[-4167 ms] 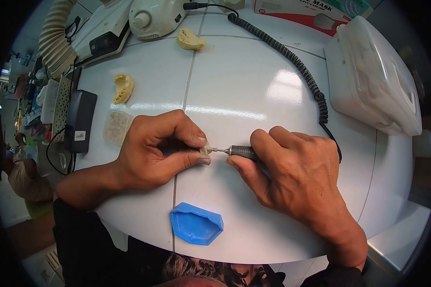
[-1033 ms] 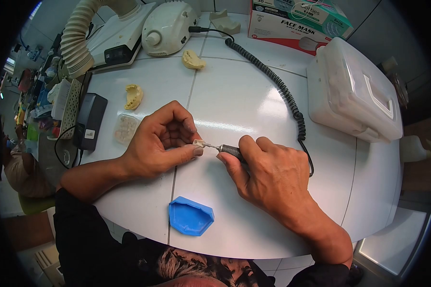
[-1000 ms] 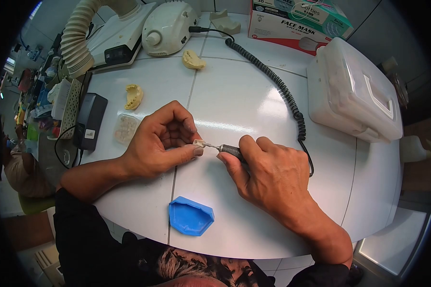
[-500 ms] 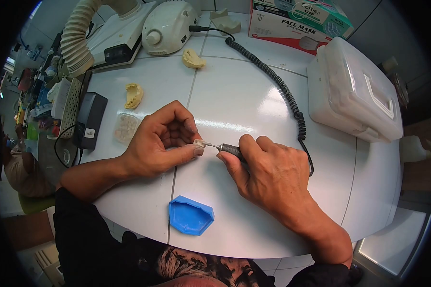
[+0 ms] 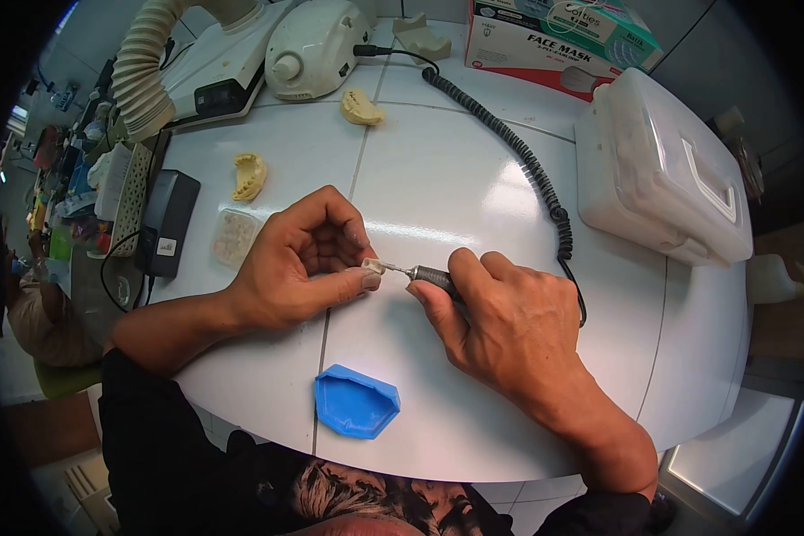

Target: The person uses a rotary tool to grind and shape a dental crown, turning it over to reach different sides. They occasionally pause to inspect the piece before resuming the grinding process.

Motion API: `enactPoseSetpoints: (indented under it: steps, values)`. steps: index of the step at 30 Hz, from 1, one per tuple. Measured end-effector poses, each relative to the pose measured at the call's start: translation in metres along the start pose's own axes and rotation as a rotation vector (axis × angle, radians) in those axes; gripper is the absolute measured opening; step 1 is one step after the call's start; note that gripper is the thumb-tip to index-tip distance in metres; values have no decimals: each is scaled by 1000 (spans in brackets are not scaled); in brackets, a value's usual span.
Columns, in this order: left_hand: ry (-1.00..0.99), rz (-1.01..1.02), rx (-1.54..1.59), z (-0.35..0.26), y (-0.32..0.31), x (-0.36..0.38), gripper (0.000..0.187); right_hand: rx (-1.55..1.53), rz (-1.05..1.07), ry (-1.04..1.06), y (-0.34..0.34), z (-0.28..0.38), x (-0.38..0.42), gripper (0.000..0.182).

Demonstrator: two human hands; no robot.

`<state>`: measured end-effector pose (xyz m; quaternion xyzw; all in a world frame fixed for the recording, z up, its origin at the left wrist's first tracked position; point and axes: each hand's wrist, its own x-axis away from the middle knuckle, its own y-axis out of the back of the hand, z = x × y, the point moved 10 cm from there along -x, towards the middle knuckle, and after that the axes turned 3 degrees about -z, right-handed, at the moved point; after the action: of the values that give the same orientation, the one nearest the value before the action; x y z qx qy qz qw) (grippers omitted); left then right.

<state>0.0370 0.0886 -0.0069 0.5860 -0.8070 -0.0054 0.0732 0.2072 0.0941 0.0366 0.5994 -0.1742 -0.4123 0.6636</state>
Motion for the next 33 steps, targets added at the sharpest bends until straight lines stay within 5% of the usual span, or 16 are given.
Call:
enactPoseSetpoints:
  steps: [33]
  values:
    - [-5, -12, -4, -1, 1, -1, 36, 10, 17, -2, 0, 1, 0, 44]
